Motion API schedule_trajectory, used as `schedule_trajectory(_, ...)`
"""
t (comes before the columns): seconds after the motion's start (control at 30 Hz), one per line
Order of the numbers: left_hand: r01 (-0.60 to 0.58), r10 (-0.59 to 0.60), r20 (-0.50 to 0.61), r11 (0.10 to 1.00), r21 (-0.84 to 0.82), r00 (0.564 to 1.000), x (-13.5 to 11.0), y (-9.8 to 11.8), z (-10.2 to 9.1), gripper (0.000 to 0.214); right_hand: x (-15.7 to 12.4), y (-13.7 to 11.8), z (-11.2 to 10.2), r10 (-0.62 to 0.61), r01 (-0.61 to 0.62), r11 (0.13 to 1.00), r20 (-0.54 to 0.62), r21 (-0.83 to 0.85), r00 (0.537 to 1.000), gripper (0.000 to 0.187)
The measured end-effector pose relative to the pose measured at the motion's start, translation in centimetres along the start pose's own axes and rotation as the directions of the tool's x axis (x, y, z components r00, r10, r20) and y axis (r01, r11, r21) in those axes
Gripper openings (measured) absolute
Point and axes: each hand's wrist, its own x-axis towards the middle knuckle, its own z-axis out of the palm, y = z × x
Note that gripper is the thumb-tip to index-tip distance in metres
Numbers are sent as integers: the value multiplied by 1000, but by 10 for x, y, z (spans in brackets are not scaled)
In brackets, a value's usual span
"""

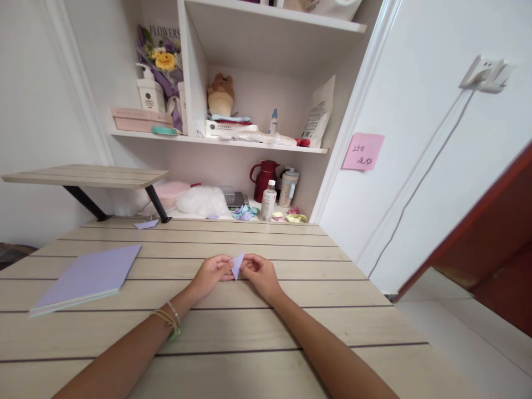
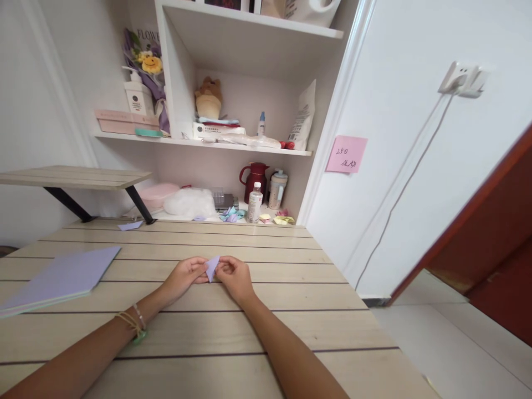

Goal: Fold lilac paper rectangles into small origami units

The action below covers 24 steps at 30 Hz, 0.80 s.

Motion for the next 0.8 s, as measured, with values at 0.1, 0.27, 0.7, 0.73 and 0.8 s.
schedule_trajectory(0.1, -6, 6, 34, 1000, -2, 999, 0, 0, 0, 32, -2, -4, 0, -97, 90, 986, -44, -140, 994, 21)
schedule_trajectory(0.27, -16, 15, -4, 999, -44, 1000, 2, -2, -1, 29, -7, -11, 4, -207, 192, 959, -52, -208, 977, 15)
schedule_trajectory(0.7, -266, 323, -129, 906, 329, 938, -13, -1, 18, 20, -7, -6, 11, -184, 136, 951, -156, -277, 970, 18)
schedule_trajectory(0.73, -278, 332, -109, 897, 344, 937, -14, -1, 20, 21, -7, -5, 10, -174, 128, 957, -161, -260, 972, 19)
schedule_trajectory(0.8, -287, 345, -100, 885, 367, 933, -15, -1, 23, 23, -6, -4, 9, -154, 114, 968, -170, -223, 973, 20)
